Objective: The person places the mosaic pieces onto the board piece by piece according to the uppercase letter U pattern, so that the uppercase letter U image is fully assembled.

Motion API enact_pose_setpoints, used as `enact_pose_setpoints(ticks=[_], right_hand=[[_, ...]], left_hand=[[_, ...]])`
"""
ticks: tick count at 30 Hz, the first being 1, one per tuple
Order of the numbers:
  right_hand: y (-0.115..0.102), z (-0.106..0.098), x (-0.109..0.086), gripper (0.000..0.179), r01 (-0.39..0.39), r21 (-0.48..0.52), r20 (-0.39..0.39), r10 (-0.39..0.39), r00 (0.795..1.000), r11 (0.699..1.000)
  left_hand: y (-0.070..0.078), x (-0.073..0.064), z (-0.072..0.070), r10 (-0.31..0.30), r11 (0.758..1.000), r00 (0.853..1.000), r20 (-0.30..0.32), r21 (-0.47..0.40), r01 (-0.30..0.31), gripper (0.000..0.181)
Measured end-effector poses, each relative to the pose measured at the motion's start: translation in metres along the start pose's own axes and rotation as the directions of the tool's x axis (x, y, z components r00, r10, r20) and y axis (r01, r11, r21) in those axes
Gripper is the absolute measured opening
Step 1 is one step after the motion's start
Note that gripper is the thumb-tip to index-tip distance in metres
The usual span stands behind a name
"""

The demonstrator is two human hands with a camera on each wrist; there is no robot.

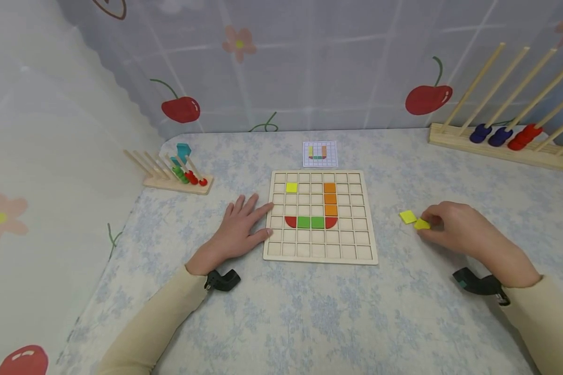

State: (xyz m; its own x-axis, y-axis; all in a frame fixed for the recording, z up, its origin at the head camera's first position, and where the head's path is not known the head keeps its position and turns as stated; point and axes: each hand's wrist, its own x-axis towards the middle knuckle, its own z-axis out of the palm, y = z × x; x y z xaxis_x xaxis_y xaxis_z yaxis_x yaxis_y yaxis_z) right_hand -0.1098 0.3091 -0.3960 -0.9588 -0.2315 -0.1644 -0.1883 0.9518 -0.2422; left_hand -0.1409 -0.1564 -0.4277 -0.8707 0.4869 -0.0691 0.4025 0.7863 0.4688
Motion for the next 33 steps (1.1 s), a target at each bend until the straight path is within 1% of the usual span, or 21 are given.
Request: enact_pose_setpoints(ticks=[4,8,11,16,24,33], right_hand=[[0.002,0.0,-0.001,0.034,0.03,0.019,0.004,-0.03,1.0,0.999],[0.006,0.0,-0.002,0.033,0.082,0.031,-0.024,-0.081,0.996,0.996],[0.01,0.0,-0.002,0.033,0.107,0.045,-0.04,-0.105,0.994,0.993],[0.014,0.001,-0.001,0.031,0.107,0.057,-0.036,-0.106,0.994,0.993],[0.012,0.002,-0.001,0.029,0.097,0.055,-0.041,-0.094,0.995,0.994],[0.011,0.002,0.0,0.029,0.094,0.051,-0.046,-0.091,0.995,0.994]], left_hand=[[0.001,0.0,-0.001,-0.006,1.0,1.0,0.005,0.004,0.006,0.063],[0.0,0.0,-0.001,-0.007,1.0,1.0,0.005,0.006,0.007,0.064],[0.0,0.0,0.0,-0.007,1.0,1.0,0.005,0.009,0.007,0.064],[0.0,0.0,0.0,-0.007,1.0,1.0,0.001,0.001,0.007,0.063],[-0.001,0.0,0.002,-0.001,1.0,1.0,-0.005,-0.006,0.001,0.062],[0.001,0.0,0.0,-0.002,1.0,1.0,-0.001,-0.001,0.002,0.063]])
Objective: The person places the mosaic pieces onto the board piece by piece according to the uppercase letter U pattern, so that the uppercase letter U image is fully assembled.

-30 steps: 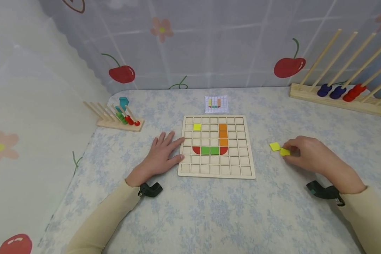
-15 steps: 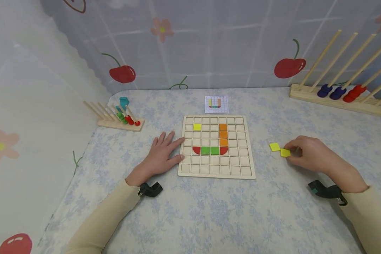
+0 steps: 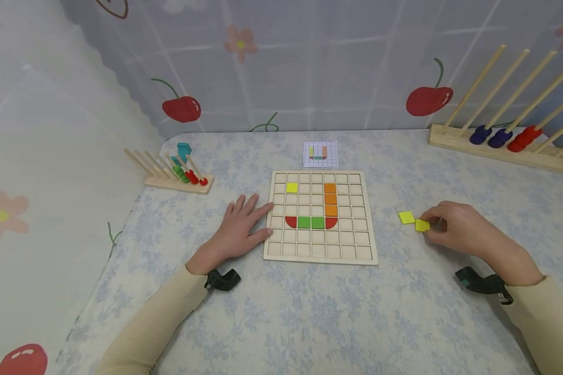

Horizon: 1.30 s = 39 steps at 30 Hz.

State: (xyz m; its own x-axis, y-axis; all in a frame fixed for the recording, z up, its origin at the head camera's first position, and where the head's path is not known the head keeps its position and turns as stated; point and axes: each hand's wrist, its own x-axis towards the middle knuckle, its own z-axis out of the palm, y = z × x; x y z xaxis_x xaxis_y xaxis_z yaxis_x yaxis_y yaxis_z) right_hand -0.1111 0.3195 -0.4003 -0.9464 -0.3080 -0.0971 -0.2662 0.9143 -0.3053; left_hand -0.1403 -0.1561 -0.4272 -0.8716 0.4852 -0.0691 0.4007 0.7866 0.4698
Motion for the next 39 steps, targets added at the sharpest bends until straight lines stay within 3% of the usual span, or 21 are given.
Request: enact_pose_setpoints(ticks=[22,32,39], right_hand=[[0.0,0.002,0.0,0.028,0.013,-0.018,-0.021,-0.014,1.0,1.0],[0.0,-0.007,0.0,0.033,-0.042,0.004,0.025,0.041,0.999,0.999],[-0.01,-0.013,0.007,0.032,0.0,-0.013,0.012,0.0,1.0,1.0]], left_hand=[[0.0,0.0,-0.001,0.007,1.0,1.0,0.003,0.009,-0.007,0.063],[0.001,0.0,-0.002,-0.003,1.0,1.0,0.01,0.017,0.003,0.063],[0.0,0.0,-0.001,-0.007,1.0,1.0,0.011,0.018,0.006,0.064]])
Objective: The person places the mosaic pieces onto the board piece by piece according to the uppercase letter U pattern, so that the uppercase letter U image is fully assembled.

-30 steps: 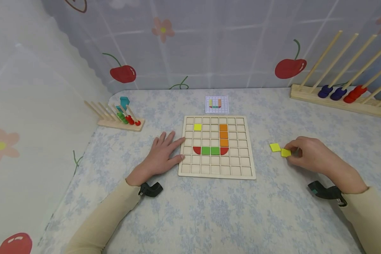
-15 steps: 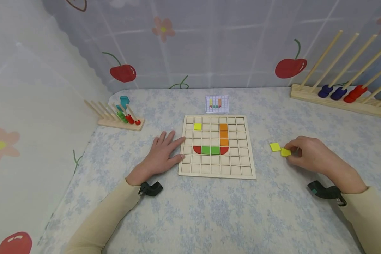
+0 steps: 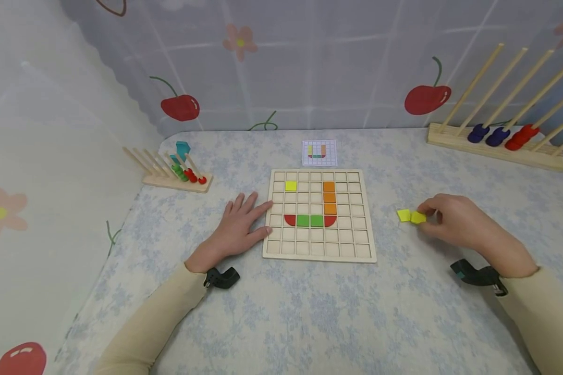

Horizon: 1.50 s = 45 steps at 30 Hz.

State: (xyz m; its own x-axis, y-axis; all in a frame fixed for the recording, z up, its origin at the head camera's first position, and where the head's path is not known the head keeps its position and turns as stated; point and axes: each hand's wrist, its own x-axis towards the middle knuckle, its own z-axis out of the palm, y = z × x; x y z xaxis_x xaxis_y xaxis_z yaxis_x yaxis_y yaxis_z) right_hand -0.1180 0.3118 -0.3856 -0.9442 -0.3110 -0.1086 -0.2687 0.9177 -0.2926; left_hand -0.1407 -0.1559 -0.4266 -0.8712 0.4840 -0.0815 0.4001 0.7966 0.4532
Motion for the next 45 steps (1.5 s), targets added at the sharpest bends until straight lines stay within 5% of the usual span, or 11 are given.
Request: enact_pose_setpoints(ticks=[24,36,45], right_hand=[[-0.1,0.009,0.077,0.021,0.27,0.02,-0.04,-0.269,0.962,0.963],[-0.142,0.014,0.113,0.018,0.34,0.052,-0.041,-0.338,0.94,0.939],[-0.163,0.02,0.134,0.026,0.318,0.062,-0.005,-0.318,0.948,0.946]], left_hand=[[-0.003,-0.004,0.002,-0.015,1.0,1.0,0.003,-0.014,0.015,0.065],[-0.003,0.0,0.001,0.004,1.0,1.0,-0.015,-0.013,-0.004,0.064],[-0.002,0.002,0.003,-0.006,1.0,1.0,-0.004,-0.005,0.006,0.064]])
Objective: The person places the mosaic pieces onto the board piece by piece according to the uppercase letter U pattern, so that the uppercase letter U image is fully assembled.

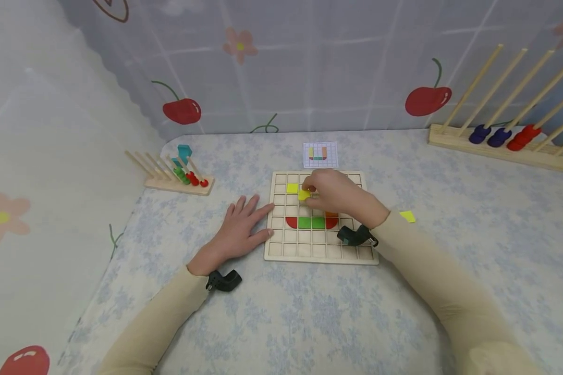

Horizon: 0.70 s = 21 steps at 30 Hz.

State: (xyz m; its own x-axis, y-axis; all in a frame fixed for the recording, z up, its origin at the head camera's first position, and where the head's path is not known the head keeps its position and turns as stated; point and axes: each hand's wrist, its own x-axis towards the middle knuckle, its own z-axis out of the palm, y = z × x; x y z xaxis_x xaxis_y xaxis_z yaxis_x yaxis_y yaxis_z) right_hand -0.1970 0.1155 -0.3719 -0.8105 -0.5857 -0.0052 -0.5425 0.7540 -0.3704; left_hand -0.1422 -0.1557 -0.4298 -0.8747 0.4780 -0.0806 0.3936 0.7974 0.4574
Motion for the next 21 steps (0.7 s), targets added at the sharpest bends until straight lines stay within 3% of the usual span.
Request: enact_pose_setpoints(ticks=[9,21], right_hand=[[-0.005,0.011,0.02,0.005,0.033,0.01,0.018,-0.033,0.999,0.999],[-0.007,0.019,0.027,0.005,-0.01,0.022,0.044,0.009,0.999,1.0]], left_hand=[[0.001,-0.001,-0.001,0.007,1.0,1.0,-0.009,0.011,-0.007,0.063],[0.001,-0.001,0.0,0.006,1.0,1.0,-0.005,0.019,-0.005,0.063]])
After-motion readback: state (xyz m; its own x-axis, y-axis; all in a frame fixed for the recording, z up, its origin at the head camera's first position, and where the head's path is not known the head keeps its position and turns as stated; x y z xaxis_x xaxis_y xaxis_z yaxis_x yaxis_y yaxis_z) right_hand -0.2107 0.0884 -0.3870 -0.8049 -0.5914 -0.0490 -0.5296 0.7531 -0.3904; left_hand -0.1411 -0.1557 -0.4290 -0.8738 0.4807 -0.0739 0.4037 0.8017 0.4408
